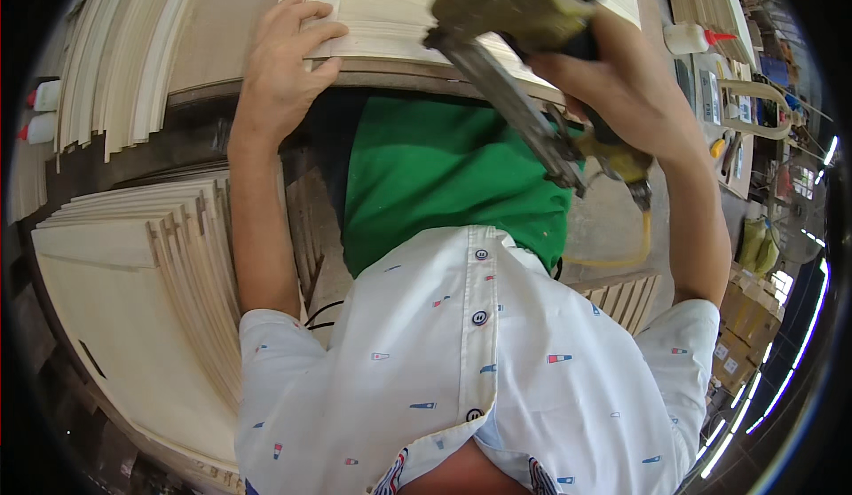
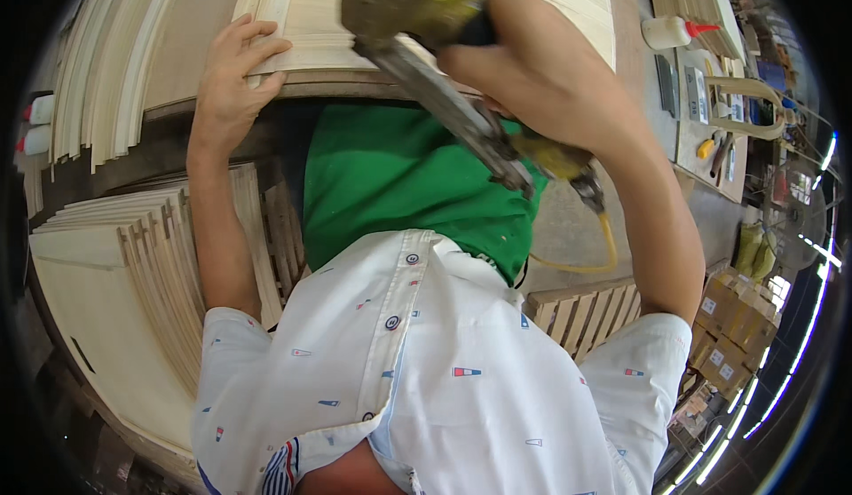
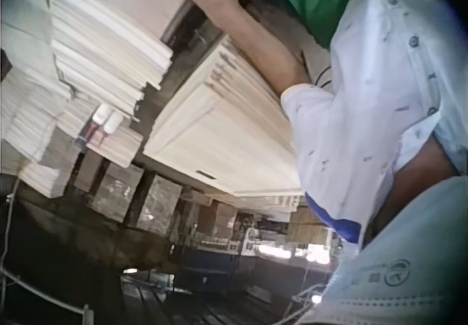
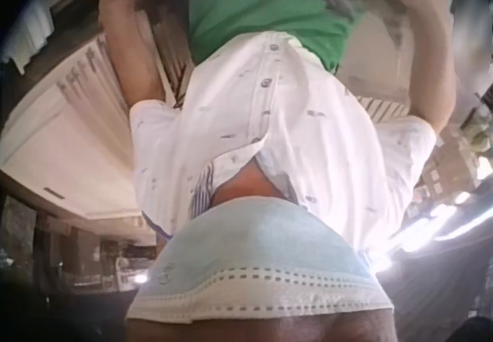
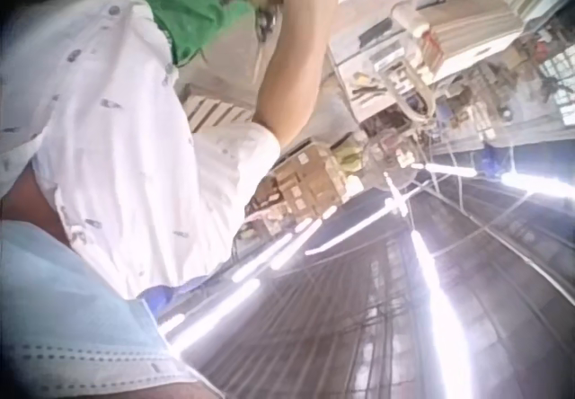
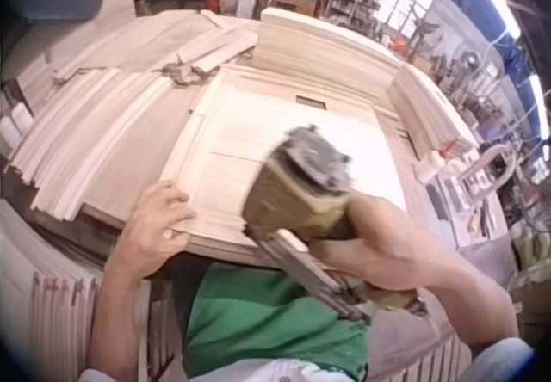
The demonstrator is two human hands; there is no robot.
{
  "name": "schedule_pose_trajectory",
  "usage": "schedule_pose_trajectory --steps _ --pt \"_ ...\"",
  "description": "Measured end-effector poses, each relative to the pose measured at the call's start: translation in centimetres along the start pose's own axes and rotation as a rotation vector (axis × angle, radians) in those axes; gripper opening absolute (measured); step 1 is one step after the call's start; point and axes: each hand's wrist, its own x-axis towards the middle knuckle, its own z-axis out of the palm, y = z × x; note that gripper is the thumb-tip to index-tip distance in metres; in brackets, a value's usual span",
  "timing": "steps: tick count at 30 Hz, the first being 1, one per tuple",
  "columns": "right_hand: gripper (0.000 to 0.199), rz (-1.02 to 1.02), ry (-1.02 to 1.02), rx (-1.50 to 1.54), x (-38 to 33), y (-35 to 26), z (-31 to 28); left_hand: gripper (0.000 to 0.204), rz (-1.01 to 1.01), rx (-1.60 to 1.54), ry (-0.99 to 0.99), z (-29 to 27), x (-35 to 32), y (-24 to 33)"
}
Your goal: Applying glue to wooden panel surfaces and using a pneumatic nail gun to attach wooden slats to assemble panels.
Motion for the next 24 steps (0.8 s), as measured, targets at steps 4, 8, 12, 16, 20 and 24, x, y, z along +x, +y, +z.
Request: schedule_pose_trajectory --steps 4,8,12,16,20,24 --pt "0.027 0.07 0.059 -0.102 -2.3 2.2 -1.4 0.031 -0.012 0.028 -0.029 0.1 0.1 0.7" --pt "0.026 0.25 0.113 -0.039 -4.4 2.9 -2.7 0.029 -0.037 0.003 -0.027 0.3 -0.1 0.7" --pt "0.027 0.389 0.193 0.012 -7.6 6.1 -5.2 0.032 -0.079 0.032 -0.11 -0.1 0.7 1.2" --pt "0.027 0.406 0.195 -0.047 -7.8 8.5 -6.7 0.031 -0.108 0.065 -0.102 -0.1 1.1 1.0" --pt "0.025 0.46 0.295 0.157 -9.0 8.7 -7.6 0.035 -0.13 0.128 -0.123 -1.8 -0.2 0.9" --pt "0.023 0.495 0.49 0.305 -12.7 12.6 -9.7 0.027 -0.131 -0.052 -0.112 0.0 0.4 0.5"
